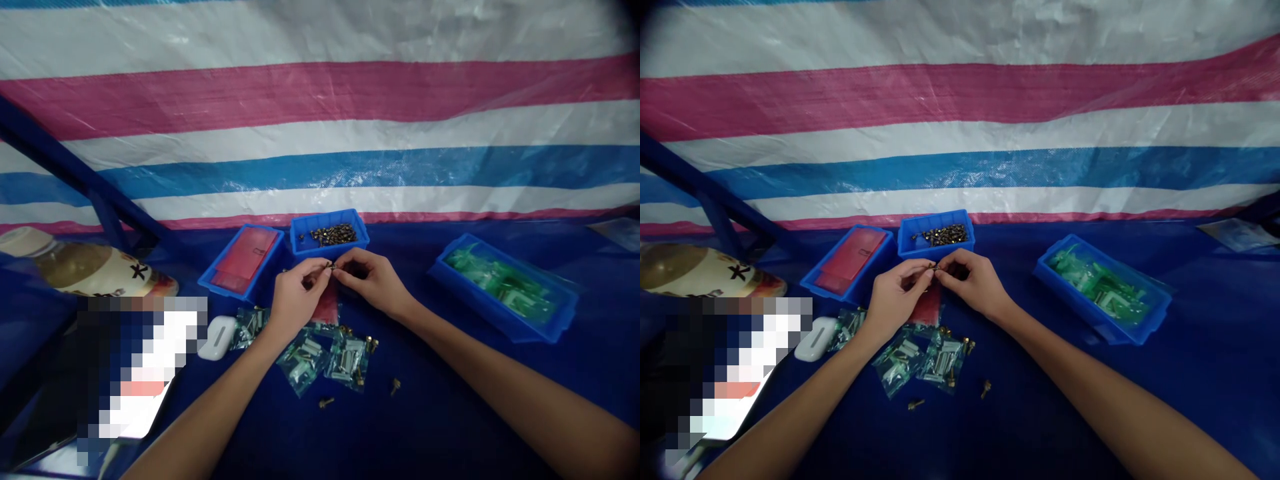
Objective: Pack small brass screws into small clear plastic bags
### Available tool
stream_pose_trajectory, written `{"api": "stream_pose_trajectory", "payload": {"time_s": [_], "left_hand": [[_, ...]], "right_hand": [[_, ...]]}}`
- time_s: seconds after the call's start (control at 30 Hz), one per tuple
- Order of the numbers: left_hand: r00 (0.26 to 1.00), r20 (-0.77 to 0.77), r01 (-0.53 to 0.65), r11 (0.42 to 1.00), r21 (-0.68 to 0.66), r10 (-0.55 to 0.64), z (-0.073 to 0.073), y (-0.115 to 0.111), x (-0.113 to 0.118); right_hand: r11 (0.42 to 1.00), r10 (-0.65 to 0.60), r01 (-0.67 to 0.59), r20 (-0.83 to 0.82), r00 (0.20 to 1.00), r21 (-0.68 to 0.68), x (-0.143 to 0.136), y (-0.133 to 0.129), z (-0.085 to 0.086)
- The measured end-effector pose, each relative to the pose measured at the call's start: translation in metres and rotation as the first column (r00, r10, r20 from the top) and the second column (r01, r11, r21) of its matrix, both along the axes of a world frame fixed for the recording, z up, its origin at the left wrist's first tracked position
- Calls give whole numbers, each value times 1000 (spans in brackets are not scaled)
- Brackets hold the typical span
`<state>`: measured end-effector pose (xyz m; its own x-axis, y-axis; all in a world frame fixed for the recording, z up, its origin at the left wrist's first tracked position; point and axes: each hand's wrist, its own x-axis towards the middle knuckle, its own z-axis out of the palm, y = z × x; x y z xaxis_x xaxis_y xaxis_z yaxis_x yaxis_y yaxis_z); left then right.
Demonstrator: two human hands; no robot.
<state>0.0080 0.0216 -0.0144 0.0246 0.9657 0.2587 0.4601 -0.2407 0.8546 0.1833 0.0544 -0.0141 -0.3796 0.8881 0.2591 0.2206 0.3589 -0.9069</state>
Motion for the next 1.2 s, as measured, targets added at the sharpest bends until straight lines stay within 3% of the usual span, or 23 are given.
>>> {"api": "stream_pose_trajectory", "payload": {"time_s": [0.77, 1.2], "left_hand": [[1000, 5, -17, 999, 45, 16, -1, -1, 2], [999, 48, 6, 1000, -2, -6, -3, 0, 0]], "right_hand": [[997, 4, -5, 15, 1000, 80, -1, 0, -1], [995, -24, 26, -14, 1000, 101, 0, -2, 1]]}}
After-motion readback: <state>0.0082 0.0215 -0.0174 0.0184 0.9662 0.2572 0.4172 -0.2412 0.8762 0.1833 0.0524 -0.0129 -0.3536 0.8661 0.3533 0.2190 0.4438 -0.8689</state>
